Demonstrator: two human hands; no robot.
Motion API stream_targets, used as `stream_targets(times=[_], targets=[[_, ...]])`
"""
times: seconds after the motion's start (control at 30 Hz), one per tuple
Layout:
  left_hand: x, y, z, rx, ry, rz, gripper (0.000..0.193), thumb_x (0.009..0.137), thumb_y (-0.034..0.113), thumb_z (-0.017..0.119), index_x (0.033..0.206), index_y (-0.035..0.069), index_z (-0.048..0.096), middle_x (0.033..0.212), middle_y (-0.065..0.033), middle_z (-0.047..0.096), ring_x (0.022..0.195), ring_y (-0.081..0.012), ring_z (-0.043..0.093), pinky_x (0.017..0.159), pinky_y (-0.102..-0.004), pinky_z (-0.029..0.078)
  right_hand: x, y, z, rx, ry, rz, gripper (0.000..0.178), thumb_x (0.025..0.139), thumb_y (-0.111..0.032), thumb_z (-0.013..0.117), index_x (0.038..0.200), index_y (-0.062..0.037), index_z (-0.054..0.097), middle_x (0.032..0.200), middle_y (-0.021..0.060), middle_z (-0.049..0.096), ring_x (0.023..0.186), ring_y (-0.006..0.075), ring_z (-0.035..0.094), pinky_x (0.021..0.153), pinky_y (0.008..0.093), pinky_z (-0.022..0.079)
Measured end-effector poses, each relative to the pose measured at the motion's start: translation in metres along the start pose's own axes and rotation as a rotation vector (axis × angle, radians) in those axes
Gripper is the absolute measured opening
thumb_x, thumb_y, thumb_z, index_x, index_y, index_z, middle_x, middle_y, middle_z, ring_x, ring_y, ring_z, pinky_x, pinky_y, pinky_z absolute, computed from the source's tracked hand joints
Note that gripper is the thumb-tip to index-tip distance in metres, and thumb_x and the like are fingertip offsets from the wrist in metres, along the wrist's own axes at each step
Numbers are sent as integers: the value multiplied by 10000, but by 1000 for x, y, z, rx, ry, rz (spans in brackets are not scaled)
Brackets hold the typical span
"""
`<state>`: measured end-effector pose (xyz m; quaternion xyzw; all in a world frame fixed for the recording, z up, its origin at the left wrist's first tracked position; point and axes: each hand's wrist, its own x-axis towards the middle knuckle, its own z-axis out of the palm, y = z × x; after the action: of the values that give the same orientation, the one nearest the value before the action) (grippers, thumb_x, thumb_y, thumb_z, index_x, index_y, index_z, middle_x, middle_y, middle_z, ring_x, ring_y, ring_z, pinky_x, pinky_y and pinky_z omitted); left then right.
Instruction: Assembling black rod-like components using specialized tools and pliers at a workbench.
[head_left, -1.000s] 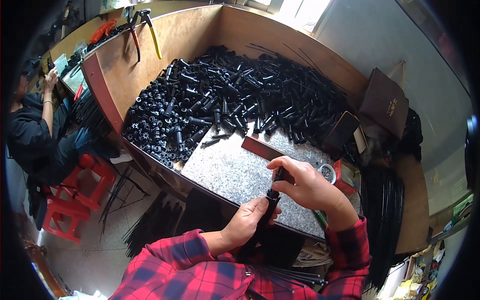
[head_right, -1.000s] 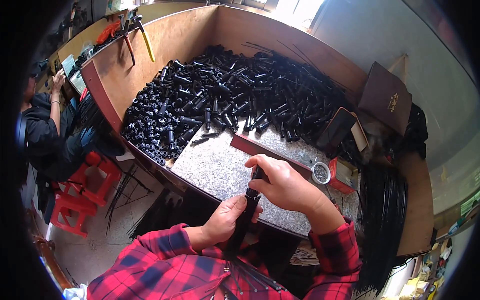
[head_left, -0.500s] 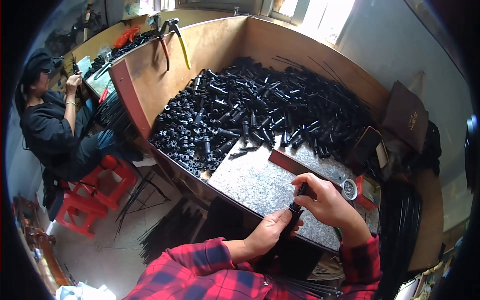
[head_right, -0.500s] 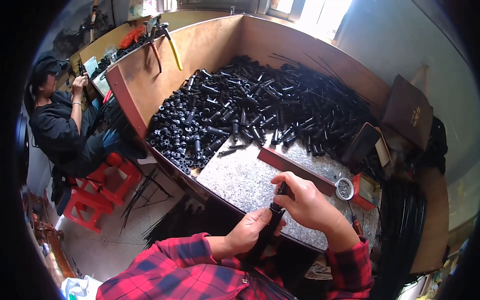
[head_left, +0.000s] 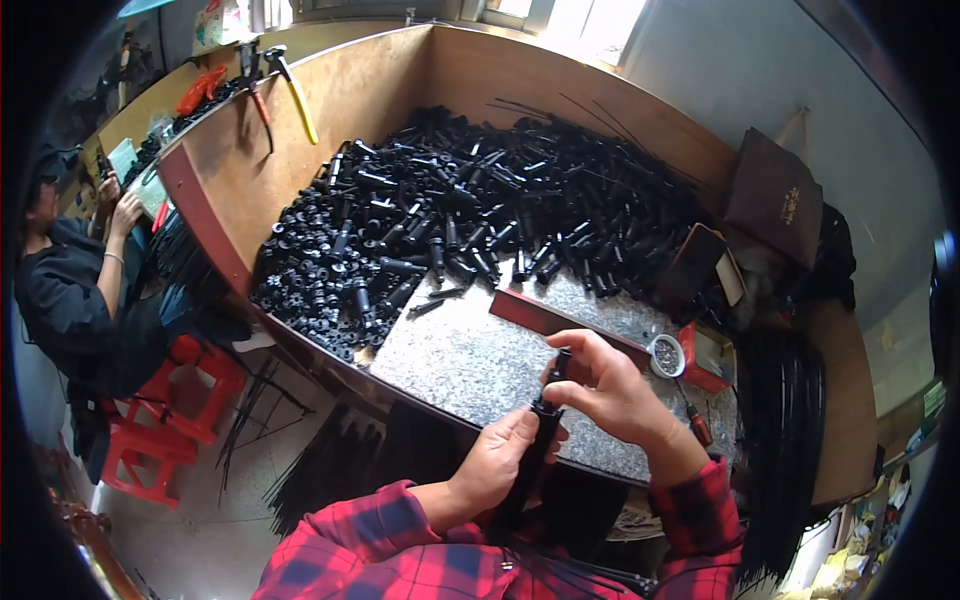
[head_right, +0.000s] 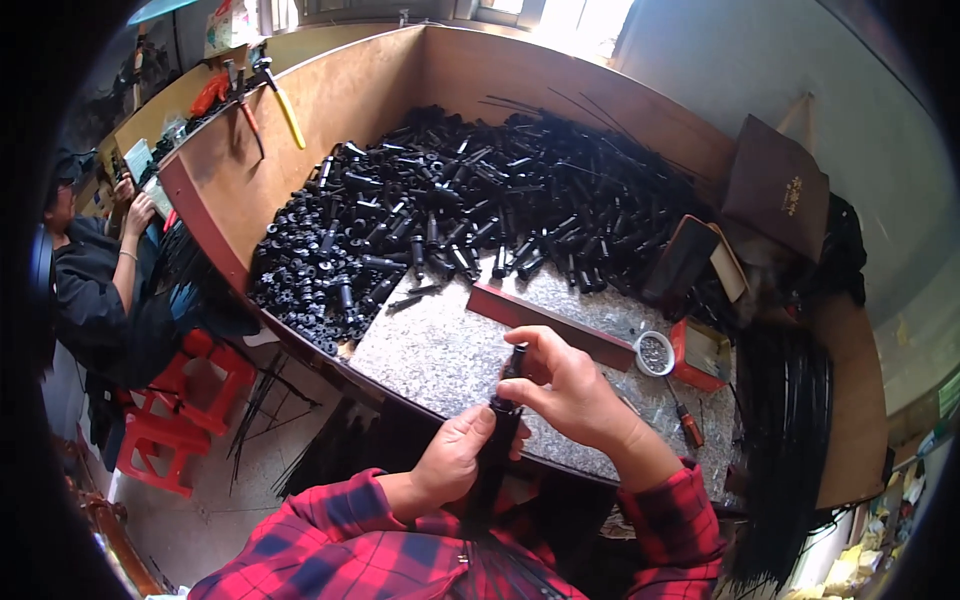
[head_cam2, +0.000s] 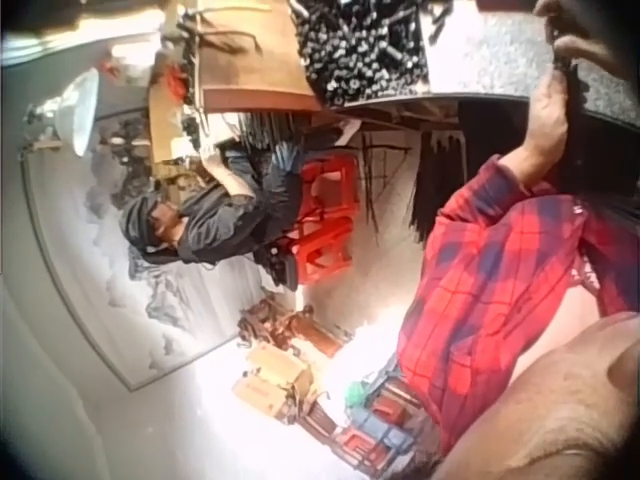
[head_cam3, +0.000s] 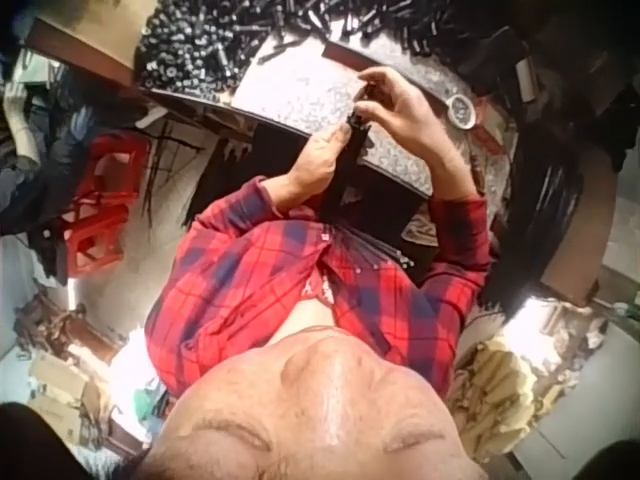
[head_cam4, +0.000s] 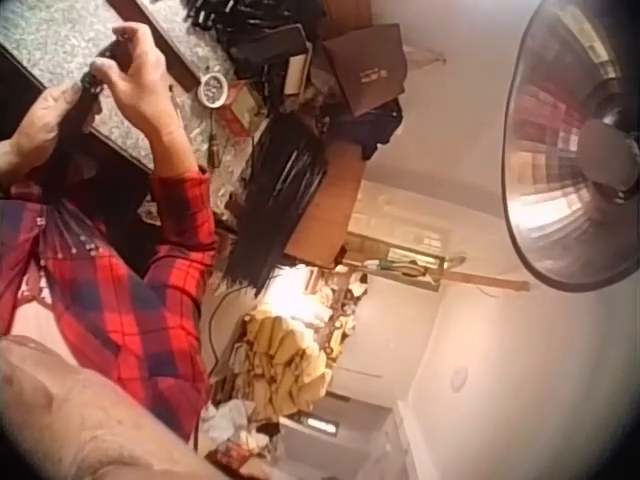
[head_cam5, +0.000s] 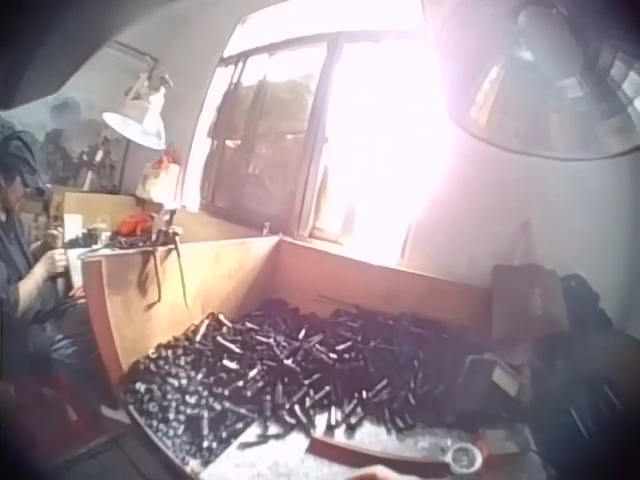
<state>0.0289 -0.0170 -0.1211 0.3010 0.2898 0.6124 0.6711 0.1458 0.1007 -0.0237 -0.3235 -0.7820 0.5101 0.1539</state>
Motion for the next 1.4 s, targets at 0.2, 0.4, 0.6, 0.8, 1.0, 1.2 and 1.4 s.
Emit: stream_targets(times=[0.2, 0.4, 0.6, 0.8, 1.0, 1.2, 1.4], targets=[[1, 0, -6, -102, 2, -48, 367, 998, 371, 376, 1085, 55, 540, 816, -22, 561, 735, -90, 545, 615, -235, 485, -18, 15, 10, -148, -116, -44, 389, 738, -131, 765, 1071, -17, 599, 966, 79, 626, 908, 176, 604, 795, 314, 483], [2, -4, -5, -28, -38, 3, 389, 1002, 349, 379, 1151, 24, 533, 858, -26, 583, 773, -95, 536, 760, -241, 436, -18, 27, 7, -74, -120, -172, 258, 774, -108, 717, 980, -11, 596, 871, 87, 633, 833, 168, 610, 728, 301, 481], [5, 1, -2, 32, -99, 34, 416, 1012, 350, 338, 1153, 10, 531, 891, -46, 583, 818, -114, 532, 770, -270, 436, -18, 23, 1, -44, -152, -137, 296, 738, -119, 743, 961, 10, 598, 858, 128, 638, 743, 199, 659, 650, 323, 501], [2, 0, -9, -101, -76, 21, 383, 1011, 306, 357, 1188, 0, 506, 989, -69, 599, 867, -131, 579, 804, -290, 473, -36, 49, 31, -140, 327, -31, 447, 712, -205, 798, 997, -9, 516, 756, 49, 560, 726, 136, 568, 650, 279, 479], [-2, 3, 0, -19, 22, 54, 426, 1007, 293, 356, 1268, -30, 456, 1238, -132, 541, 1137, -215, 531, 1000, -357, 390, -50, 66, 61, 280, 288, 201, 291, 845, -255, 693, 925, -65, 488, 616, -17, 511, 420, 63, 454, 386, 207, 358], [-8, 14, 8, -32, -36, 16, 434, 992, 274, 406, 1278, -50, 444, 1284, -151, 504, 1210, -233, 468, 1053, -372, 327, -61, 63, 74, 601, 149, 99, 220, 940, -247, 555, 889, -38, 605, 602, -16, 552, 445, 61, 509, 412, 212, 396], [-9, 7, -3, -130, 11, -1, 450, 973, 280, 449, 1278, -50, 445, 1322, -186, 471, 1217, -265, 464, 1057, -394, 327, -62, 57, 74, 557, 147, 41, 223, 964, -249, 511, 906, -54, 603, 650, -31, 559, 499, 63, 548, 450, 206, 438]])
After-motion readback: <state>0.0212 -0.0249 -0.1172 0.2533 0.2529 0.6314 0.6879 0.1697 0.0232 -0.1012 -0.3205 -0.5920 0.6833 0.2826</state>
